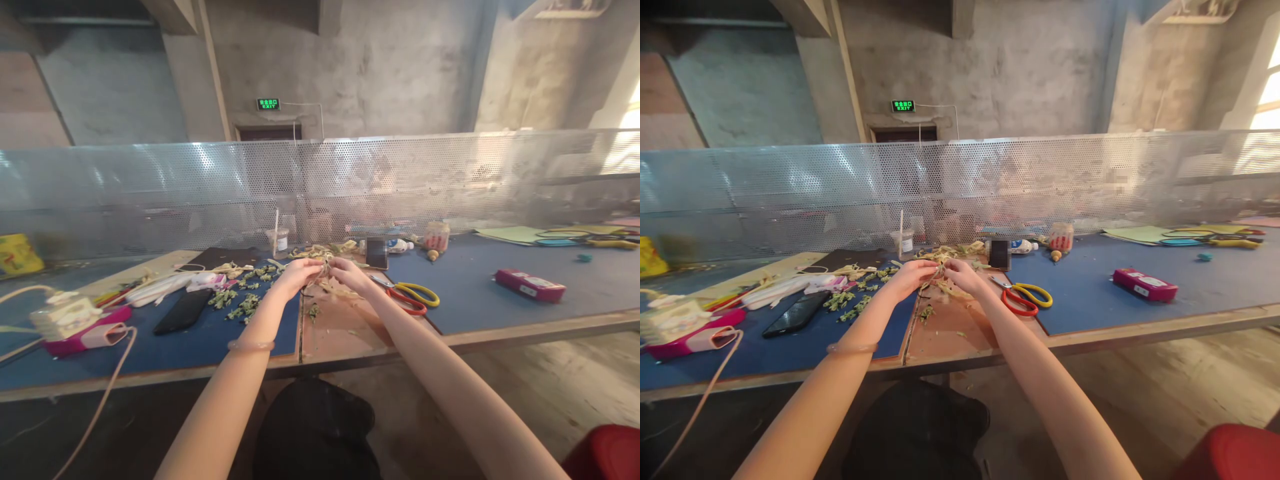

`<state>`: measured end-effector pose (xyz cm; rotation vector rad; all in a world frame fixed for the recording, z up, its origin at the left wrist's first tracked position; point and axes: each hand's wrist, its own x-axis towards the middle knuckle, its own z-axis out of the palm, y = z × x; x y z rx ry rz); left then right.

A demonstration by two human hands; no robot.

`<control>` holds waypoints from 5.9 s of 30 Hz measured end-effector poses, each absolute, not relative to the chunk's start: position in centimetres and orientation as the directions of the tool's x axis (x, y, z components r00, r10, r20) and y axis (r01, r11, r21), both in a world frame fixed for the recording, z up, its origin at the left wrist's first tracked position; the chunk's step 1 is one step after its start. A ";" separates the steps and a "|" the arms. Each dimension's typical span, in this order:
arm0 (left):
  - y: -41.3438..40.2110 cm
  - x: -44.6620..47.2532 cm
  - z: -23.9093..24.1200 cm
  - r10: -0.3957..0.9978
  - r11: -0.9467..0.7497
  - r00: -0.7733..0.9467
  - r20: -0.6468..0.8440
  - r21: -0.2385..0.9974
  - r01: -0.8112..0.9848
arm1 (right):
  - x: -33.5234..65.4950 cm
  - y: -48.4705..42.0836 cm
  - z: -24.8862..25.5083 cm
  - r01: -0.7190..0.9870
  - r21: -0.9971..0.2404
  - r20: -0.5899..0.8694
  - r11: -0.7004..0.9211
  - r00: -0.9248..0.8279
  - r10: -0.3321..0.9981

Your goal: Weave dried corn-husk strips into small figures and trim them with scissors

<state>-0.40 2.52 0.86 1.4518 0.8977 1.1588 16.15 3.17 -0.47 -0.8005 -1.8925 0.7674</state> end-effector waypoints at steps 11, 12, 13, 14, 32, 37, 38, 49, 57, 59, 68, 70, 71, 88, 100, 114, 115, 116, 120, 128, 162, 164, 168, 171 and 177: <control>2.2 -0.4 1.1 0.960 -0.182 0.214 0.183 0.983 -0.027 | 16.5 4.1 -1.0 0.140 -0.845 0.446 0.516 -0.349 0.824; 2.2 -0.4 1.2 0.961 -0.178 0.209 0.179 0.984 -0.026 | 16.5 4.1 -1.0 0.141 -0.845 0.444 0.516 -0.353 0.824; 2.1 -0.4 1.2 0.963 -0.172 0.205 0.173 0.985 -0.023 | 16.5 4.2 -1.0 0.142 -0.845 0.443 0.516 -0.354 0.824; 2.1 -0.4 1.3 0.965 -0.167 0.202 0.167 0.986 -0.019 | 16.5 4.2 -1.0 0.140 -0.845 0.443 0.516 -0.356 0.823; 2.3 -0.4 1.1 0.959 -0.197 0.208 0.194 0.980 -0.010 | 16.6 3.1 -0.5 -0.067 -0.916 0.388 0.395 -0.394 0.833; 2.3 -0.5 1.3 0.967 -0.161 0.191 0.171 0.985 -0.068 | 16.7 3.6 -0.7 -0.109 -0.919 0.392 0.379 -0.358 0.847; 2.4 -0.5 1.2 0.966 -0.163 0.191 0.173 0.984 -0.070 | 16.7 3.7 -0.8 -0.108 -0.916 0.397 0.385 -0.367 0.841; 3.8 -1.0 0.2 0.958 -0.259 0.126 0.257 0.966 -0.001 | 16.7 3.1 -0.4 0.040 -0.882 0.410 0.469 -0.424 0.808; 3.2 -1.0 0.5 0.950 -0.262 0.166 0.264 0.964 -0.037 | 16.3 3.6 -1.1 0.096 -0.819 0.457 0.566 -0.489 0.743; 3.2 -0.9 0.5 0.946 -0.267 0.178 0.269 0.963 -0.039 | 16.3 3.8 -1.2 0.092 -0.817 0.462 0.570 -0.487 0.741; 3.3 -0.8 0.4 0.943 -0.305 0.180 0.280 0.944 0.126 | 16.1 3.4 -1.2 0.081 -0.816 0.472 0.573 -0.479 0.740; 3.1 -0.7 0.6 0.946 -0.304 0.161 0.282 0.942 0.139 | 16.1 3.5 -1.2 0.076 -0.817 0.475 0.572 -0.474 0.741; 3.0 -0.7 0.7 0.948 -0.302 0.153 0.281 0.944 0.136 | 16.1 3.6 -1.2 0.075 -0.821 0.474 0.567 -0.466 0.748; 2.6 -0.7 0.9 0.962 -0.252 0.126 0.243 0.966 0.061 | 16.3 4.0 -1.4 0.040 -0.850 0.447 0.526 -0.473 0.759; 2.8 -0.7 0.6 0.947 -0.292 0.172 0.272 0.951 0.099 | 16.2 3.5 -0.9 0.065 -0.864 0.411 0.498 -0.480 0.775; 2.4 -0.5 0.6 0.950 -0.277 0.184 0.250 0.951 0.138 | 16.3 4.0 -1.2 -0.037 -0.869 0.445 0.493 -0.494 0.747; 2.4 -0.5 0.6 0.951 -0.278 0.180 0.251 0.950 0.142 | 16.3 3.9 -1.3 -0.042 -0.870 0.445 0.491 -0.495 0.746; 2.4 -0.5 0.6 0.952 -0.276 0.178 0.250 0.951 0.141 | 16.3 3.9 -1.3 -0.047 -0.871 0.445 0.488 -0.494 0.746; 2.6 -0.7 0.6 0.957 -0.262 0.169 0.237 0.954 0.145 | 16.3 3.9 -1.3 -0.092 -0.877 0.449 0.472 -0.509 0.735; 2.8 -0.8 0.3 0.963 -0.248 0.149 0.224 0.952 0.177 | 16.4 4.1 -1.6 -0.099 -0.907 0.400 0.410 -0.512 0.760; 2.9 -0.8 0.4 0.964 -0.250 0.134 0.231 0.957 0.147 | 16.0 4.3 -1.6 0.101 -0.836 0.477 0.540 -0.356 0.804; 3.1 -0.8 0.4 0.962 -0.256 0.135 0.237 0.956 0.142 | 16.0 4.1 -1.4 0.101 -0.837 0.473 0.537 -0.360 0.804; 3.1 -0.8 0.4 0.962 -0.257 0.127 0.242 0.959 0.119 | 16.1 3.7 -1.1 0.061 -0.862 0.438 0.502 -0.409 0.801; 3.0 -0.7 0.4 0.962 -0.244 0.140 0.233 0.967 0.072 | 16.1 3.3 -0.8 0.029 -0.873 0.433 0.487 -0.412 0.802; 2.7 -0.6 0.5 0.967 -0.200 0.167 0.190 0.979 0.042 | 16.0 2.7 -0.4 0.057 -0.843 0.469 0.534 -0.406 0.784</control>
